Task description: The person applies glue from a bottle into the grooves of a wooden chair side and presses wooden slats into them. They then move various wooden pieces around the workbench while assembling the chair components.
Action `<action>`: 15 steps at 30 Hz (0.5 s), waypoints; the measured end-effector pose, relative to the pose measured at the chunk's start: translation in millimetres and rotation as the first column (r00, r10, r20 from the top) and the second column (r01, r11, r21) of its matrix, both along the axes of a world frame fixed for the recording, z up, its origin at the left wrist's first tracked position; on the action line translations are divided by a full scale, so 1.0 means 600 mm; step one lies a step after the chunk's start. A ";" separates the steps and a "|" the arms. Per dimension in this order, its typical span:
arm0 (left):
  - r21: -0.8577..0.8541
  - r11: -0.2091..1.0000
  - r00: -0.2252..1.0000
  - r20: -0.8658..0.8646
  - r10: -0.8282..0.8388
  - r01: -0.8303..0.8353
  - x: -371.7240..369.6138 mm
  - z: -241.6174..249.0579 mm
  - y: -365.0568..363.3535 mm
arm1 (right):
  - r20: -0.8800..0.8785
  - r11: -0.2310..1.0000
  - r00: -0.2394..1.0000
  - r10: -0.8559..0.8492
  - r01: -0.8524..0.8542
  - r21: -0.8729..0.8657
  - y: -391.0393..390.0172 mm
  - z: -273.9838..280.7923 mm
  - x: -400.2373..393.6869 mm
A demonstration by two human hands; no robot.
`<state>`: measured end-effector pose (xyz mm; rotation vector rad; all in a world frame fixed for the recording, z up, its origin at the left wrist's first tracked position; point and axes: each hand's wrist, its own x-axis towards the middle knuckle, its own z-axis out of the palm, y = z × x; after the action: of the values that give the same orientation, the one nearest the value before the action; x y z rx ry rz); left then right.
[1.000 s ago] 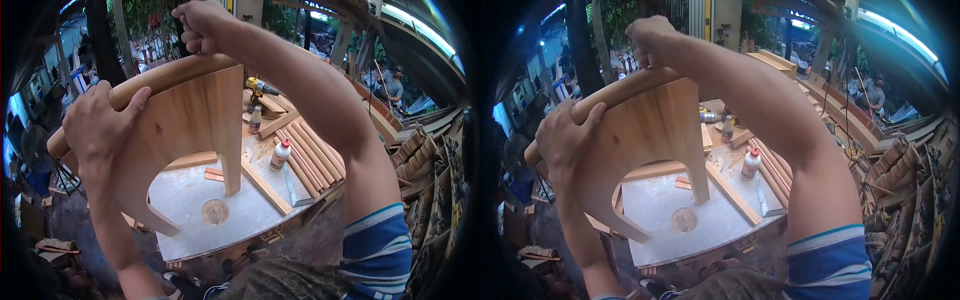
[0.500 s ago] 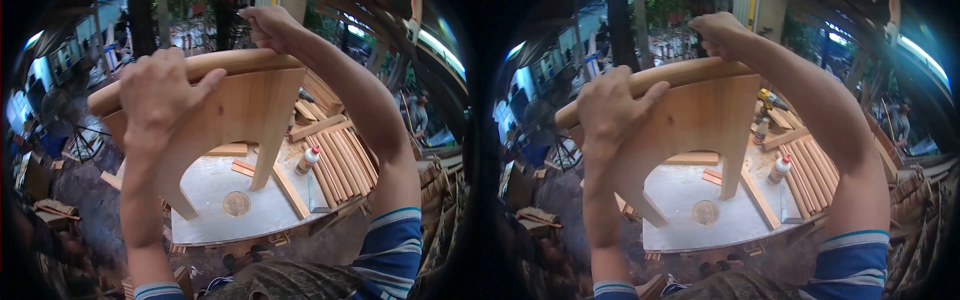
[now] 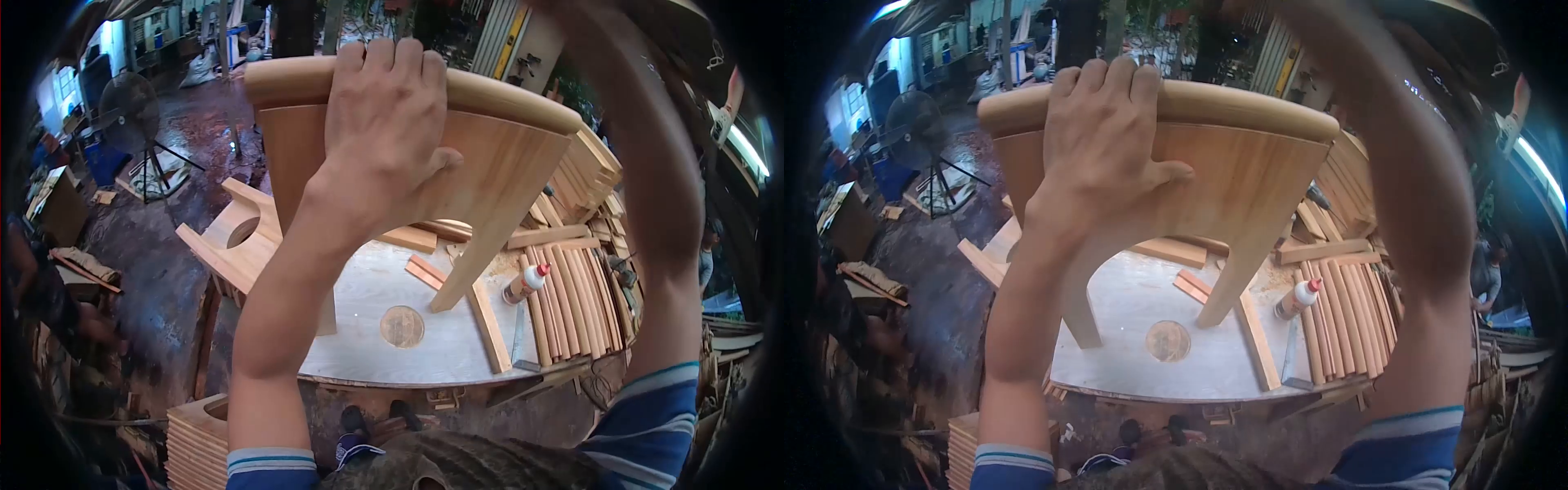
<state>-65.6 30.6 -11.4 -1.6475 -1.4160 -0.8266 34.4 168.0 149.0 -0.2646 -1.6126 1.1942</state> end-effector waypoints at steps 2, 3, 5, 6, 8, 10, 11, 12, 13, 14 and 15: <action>0.045 0.998 0.999 0.019 -0.040 0.039 0.006 -0.009 0.005 | 0.265 0.900 0.938 0.225 -0.096 -0.425 0.037 -0.085 0.012; 0.072 0.997 0.999 0.022 -0.023 0.022 0.012 -0.013 0.005 | 0.247 0.764 0.784 0.570 -0.395 -0.510 0.008 -0.079 0.034; 0.076 0.997 1.000 -0.009 0.030 -0.029 0.013 -0.010 0.001 | 0.330 0.911 0.895 0.299 -0.166 -0.377 -0.020 -0.090 0.018; 0.088 0.994 0.998 0.014 0.061 -0.062 0.014 -0.012 0.000 | 0.353 0.970 0.935 -0.023 0.107 -0.220 -0.032 -0.091 0.006; 0.083 0.994 0.997 -0.009 0.076 -0.075 0.018 -0.013 0.002 | 0.359 0.973 0.933 -0.004 0.087 -0.215 -0.034 -0.093 0.010; 0.159 0.981 0.994 0.002 0.110 -0.109 0.021 -0.018 0.004 | 0.346 0.972 0.938 0.002 0.079 -0.222 -0.038 -0.088 0.013; 0.221 0.968 0.993 0.000 0.119 -0.116 0.024 -0.021 0.007 | 0.366 0.973 0.930 -0.022 0.105 -0.207 -0.043 -0.087 0.017; 0.221 0.968 0.993 0.010 0.119 -0.119 0.026 -0.021 0.003 | 0.387 0.972 0.921 -0.050 0.134 -0.195 -0.050 -0.089 0.018; 0.225 0.969 0.994 0.010 0.106 -0.105 0.025 -0.019 0.001 | 0.377 0.972 0.924 -0.068 0.146 -0.184 -0.056 -0.091 0.015; 0.220 0.971 0.996 0.015 0.088 -0.089 0.026 -0.022 -0.002 | 0.390 0.970 0.918 -0.069 0.152 -0.187 -0.063 -0.093 0.013; 0.212 0.973 0.996 0.028 0.084 -0.088 0.028 -0.025 -0.002 | 0.415 0.967 0.899 -0.139 0.213 -0.138 -0.076 -0.092 0.010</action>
<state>-48.8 29.5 -26.4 -1.4099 -1.3514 -0.9125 40.2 122.4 93.5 -0.8039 -1.7852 1.1970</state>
